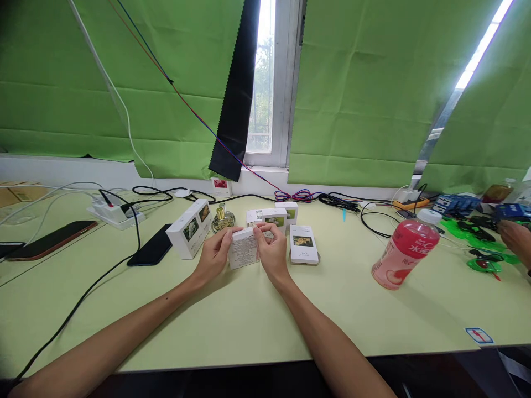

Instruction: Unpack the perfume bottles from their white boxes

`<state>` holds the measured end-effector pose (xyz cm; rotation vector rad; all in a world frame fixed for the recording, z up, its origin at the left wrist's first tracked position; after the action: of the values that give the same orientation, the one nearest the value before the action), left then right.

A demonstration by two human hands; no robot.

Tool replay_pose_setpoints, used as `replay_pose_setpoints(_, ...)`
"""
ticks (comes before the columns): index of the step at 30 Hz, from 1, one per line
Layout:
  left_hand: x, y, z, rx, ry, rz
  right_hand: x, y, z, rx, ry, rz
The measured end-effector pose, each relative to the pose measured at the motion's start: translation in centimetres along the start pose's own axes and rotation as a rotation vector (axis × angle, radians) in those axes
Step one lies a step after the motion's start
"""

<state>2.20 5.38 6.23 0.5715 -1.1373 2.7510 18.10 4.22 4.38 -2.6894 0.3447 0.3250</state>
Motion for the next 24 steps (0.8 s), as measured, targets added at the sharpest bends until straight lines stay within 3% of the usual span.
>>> replay_pose_setpoints(24, -0.02, -0.07, -0.23, 0.023, -0.016, 0.006, 0.67, -0.15, 0.06, -0.017, 0.016, 0.071)
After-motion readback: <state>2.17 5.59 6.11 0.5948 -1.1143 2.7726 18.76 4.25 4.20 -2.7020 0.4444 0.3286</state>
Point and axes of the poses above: each hand's wrist, its own y-axis away from the middle knuckle, its own x-axis out of the back of the hand, z = x × y, the point moved 7 cm from there along -y, towards the middle knuckle, and after that the axes turned 1 degree about -x, right-handed, at the moved point
